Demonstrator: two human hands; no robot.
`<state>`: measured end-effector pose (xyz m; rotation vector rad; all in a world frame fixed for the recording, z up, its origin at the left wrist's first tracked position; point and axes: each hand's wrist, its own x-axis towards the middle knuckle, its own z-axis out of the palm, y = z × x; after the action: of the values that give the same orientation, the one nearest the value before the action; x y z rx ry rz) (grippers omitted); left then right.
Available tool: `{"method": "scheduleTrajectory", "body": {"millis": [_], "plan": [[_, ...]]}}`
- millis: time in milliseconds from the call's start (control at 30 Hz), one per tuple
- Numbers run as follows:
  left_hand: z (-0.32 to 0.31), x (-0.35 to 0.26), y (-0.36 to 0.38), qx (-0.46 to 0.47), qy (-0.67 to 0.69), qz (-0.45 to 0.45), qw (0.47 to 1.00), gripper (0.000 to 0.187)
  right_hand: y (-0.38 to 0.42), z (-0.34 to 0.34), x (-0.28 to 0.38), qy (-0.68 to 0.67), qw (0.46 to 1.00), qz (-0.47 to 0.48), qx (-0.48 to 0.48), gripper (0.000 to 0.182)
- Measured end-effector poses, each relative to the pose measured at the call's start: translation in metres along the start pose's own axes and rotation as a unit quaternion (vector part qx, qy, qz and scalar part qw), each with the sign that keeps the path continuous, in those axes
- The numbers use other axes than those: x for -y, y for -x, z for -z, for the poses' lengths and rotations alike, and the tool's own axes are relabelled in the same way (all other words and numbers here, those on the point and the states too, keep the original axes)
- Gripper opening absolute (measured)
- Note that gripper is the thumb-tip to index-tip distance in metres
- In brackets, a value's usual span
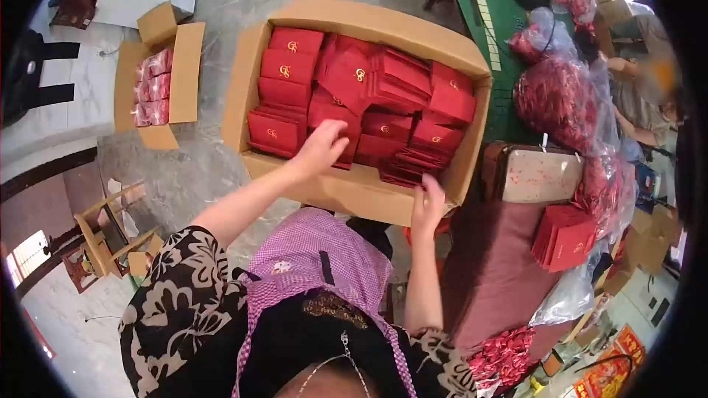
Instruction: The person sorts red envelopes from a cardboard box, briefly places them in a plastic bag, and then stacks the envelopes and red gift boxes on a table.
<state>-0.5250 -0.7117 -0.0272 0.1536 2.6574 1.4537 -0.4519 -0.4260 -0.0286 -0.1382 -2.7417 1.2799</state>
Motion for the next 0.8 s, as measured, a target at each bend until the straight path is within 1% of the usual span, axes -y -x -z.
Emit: {"method": "scheduleTrajectory", "body": {"millis": [33, 67, 100, 133, 167, 200, 233, 267, 300, 367, 400, 467, 500, 567, 600, 633, 700, 733, 800], "plan": [[0.009, 0.004, -0.013, 0.006, 0.002, 0.041, 0.999, 0.033, -0.044, -0.015, 0.010, -0.004, 0.996, 0.087, -0.001, 0.027], [0.017, 0.006, -0.024, 0.011, 0.003, 0.081, 0.997, 0.034, -0.077, -0.030, 0.014, 0.035, 0.991, 0.129, -0.001, 0.027], [0.016, 0.018, -0.030, 0.012, 0.005, 0.085, 0.996, 0.034, -0.109, -0.045, 0.011, 0.055, 0.981, 0.184, 0.009, 0.028], [0.014, 0.029, -0.034, -0.007, 0.041, 0.107, 0.993, 0.035, -0.139, -0.055, 0.018, 0.092, 0.977, 0.190, 0.035, 0.031], [0.009, 0.038, -0.037, -0.027, 0.077, 0.130, 0.988, 0.036, -0.162, -0.072, 0.012, 0.105, 0.971, 0.212, 0.030, 0.033], [0.006, 0.044, -0.038, -0.005, 0.142, 0.207, 0.968, 0.037, -0.180, -0.081, 0.016, 0.135, 0.971, 0.188, 0.059, 0.034], [0.004, 0.039, -0.041, 0.005, 0.225, 0.280, 0.933, 0.039, -0.195, -0.090, 0.017, 0.163, 0.964, 0.197, 0.071, 0.034], [0.003, 0.034, -0.043, 0.015, 0.305, 0.350, 0.886, 0.041, -0.206, -0.097, 0.019, 0.190, 0.956, 0.206, 0.083, 0.034], [-0.001, 0.039, -0.043, 0.030, 0.386, 0.374, 0.843, 0.043, -0.214, -0.103, 0.016, 0.193, 0.950, 0.220, 0.106, 0.033], [-0.018, 0.045, -0.046, 0.024, 0.463, 0.417, 0.781, 0.043, -0.221, -0.111, 0.011, 0.200, 0.948, 0.210, 0.128, 0.032], [-0.027, 0.046, -0.047, 0.019, 0.495, 0.409, 0.766, 0.044, -0.225, -0.114, 0.009, 0.205, 0.947, 0.200, 0.144, 0.032], [-0.041, 0.044, -0.053, 0.031, 0.575, 0.413, 0.705, 0.044, -0.225, -0.120, 0.004, 0.213, 0.943, 0.211, 0.148, 0.031], [-0.050, 0.041, -0.060, 0.025, 0.574, 0.442, 0.689, 0.043, -0.226, -0.121, 0.002, 0.224, 0.940, 0.216, 0.140, 0.031], [-0.063, 0.042, -0.071, 0.032, 0.590, 0.446, 0.672, 0.044, -0.229, -0.122, 0.002, 0.240, 0.935, 0.230, 0.126, 0.029], [-0.070, 0.043, -0.076, 0.043, 0.581, 0.445, 0.680, 0.048, -0.231, -0.122, 0.000, 0.225, 0.939, 0.227, 0.126, 0.029], [-0.079, 0.043, -0.080, 0.038, 0.585, 0.449, 0.675, 0.048, -0.234, -0.122, -0.003, 0.209, 0.943, 0.224, 0.127, 0.028], [-0.090, 0.040, -0.084, -0.007, 0.599, 0.445, 0.665, 0.051, -0.238, -0.122, -0.005, 0.165, 0.955, 0.213, 0.121, 0.024], [-0.092, 0.037, -0.087, -0.006, 0.593, 0.440, 0.675, 0.053, -0.239, -0.122, -0.005, 0.156, 0.959, 0.208, 0.111, 0.023], [-0.099, 0.033, -0.092, -0.010, 0.591, 0.439, 0.677, 0.054, -0.243, -0.122, -0.007, 0.133, 0.964, 0.191, 0.132, 0.022]]}}
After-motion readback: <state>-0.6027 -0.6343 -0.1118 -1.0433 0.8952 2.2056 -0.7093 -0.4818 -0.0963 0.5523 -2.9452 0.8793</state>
